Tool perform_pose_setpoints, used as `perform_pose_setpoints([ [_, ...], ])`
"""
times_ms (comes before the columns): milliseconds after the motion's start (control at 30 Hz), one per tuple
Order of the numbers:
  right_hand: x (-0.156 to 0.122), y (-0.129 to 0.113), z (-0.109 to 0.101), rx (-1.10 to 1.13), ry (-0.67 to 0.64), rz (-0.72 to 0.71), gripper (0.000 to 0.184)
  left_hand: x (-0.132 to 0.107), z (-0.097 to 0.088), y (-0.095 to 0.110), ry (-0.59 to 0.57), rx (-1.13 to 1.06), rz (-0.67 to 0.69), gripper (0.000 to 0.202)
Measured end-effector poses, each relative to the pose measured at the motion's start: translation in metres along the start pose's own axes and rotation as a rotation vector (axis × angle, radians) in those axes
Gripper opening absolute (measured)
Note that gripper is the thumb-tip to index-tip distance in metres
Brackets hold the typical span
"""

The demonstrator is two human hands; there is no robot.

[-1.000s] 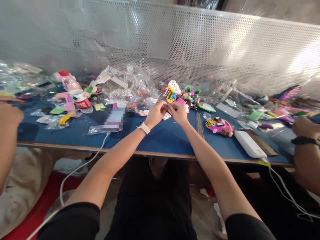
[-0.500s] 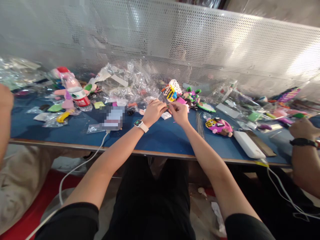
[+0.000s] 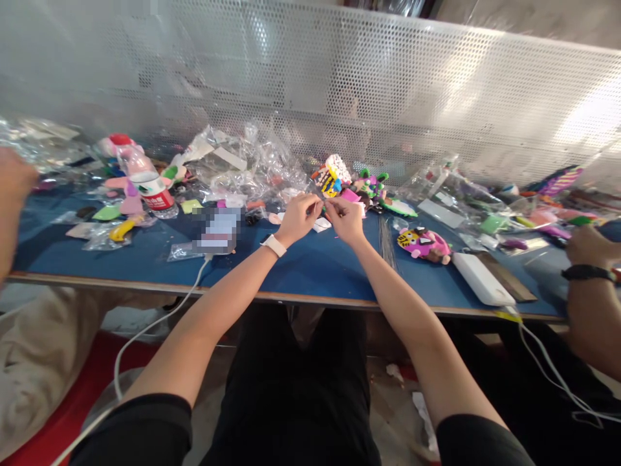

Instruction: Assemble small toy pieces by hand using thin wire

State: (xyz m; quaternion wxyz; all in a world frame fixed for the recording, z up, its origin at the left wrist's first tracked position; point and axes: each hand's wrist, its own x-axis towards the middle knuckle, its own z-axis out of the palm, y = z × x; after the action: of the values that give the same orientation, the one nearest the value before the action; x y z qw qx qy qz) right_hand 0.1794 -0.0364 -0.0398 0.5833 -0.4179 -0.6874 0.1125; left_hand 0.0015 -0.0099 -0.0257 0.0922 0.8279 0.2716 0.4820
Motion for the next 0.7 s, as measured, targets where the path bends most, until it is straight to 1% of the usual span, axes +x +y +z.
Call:
perform_pose_setpoints([
  [67, -0.001, -0.003, -0.001, -0.008, -0.027, -0.019, 0.030, 0.003, 0.001, -0.003, -0.049, -0.244, -0.091, 0.039],
  [133, -0.002, -0.005, -0.002, 0.010, -0.064, -0.028, 0.028, 0.005, 0.003, -0.006, -0.092, -0.462, -0.214, 0.041],
  [200, -0.002, -0.005, 0.000, 0.049, -0.084, -0.006, 0.027, 0.006, 0.004, -0.009, -0.107, -0.568, -0.299, 0.043],
  [233, -0.002, -0.004, 0.001, 0.071, -0.083, 0.017, 0.026, 0.006, 0.004, -0.009, -0.098, -0.554, -0.306, 0.042],
  [267, -0.001, -0.002, 0.003, 0.095, -0.075, 0.049, 0.026, 0.005, 0.004, -0.009, -0.081, -0.494, -0.286, 0.041],
  [367, 0.003, 0.005, 0.008, 0.181, -0.071, 0.184, 0.025, 0.003, 0.001, -0.006, -0.024, -0.174, -0.124, 0.033],
  [433, 0.005, 0.006, 0.009, 0.281, -0.117, 0.314, 0.022, 0.001, -0.001, -0.003, -0.035, 0.014, -0.024, 0.026],
  [500, 0.007, 0.003, 0.008, 0.442, -0.189, 0.476, 0.021, 0.000, -0.003, -0.001, -0.089, 0.129, 0.037, 0.025],
  [567, 0.007, -0.002, 0.006, 0.609, -0.278, 0.629, 0.023, -0.001, -0.004, 0.001, -0.136, 0.184, 0.062, 0.025],
  [600, 0.006, -0.004, 0.005, 0.663, -0.327, 0.682, 0.026, -0.001, -0.004, 0.001, -0.147, 0.193, 0.062, 0.025],
  [667, 0.006, -0.007, 0.003, 0.682, -0.382, 0.713, 0.030, -0.001, -0.003, 0.001, -0.146, 0.171, 0.039, 0.025],
  [700, 0.005, -0.007, 0.002, 0.649, -0.376, 0.695, 0.031, 0.000, -0.001, 0.000, -0.137, 0.144, 0.019, 0.025],
])
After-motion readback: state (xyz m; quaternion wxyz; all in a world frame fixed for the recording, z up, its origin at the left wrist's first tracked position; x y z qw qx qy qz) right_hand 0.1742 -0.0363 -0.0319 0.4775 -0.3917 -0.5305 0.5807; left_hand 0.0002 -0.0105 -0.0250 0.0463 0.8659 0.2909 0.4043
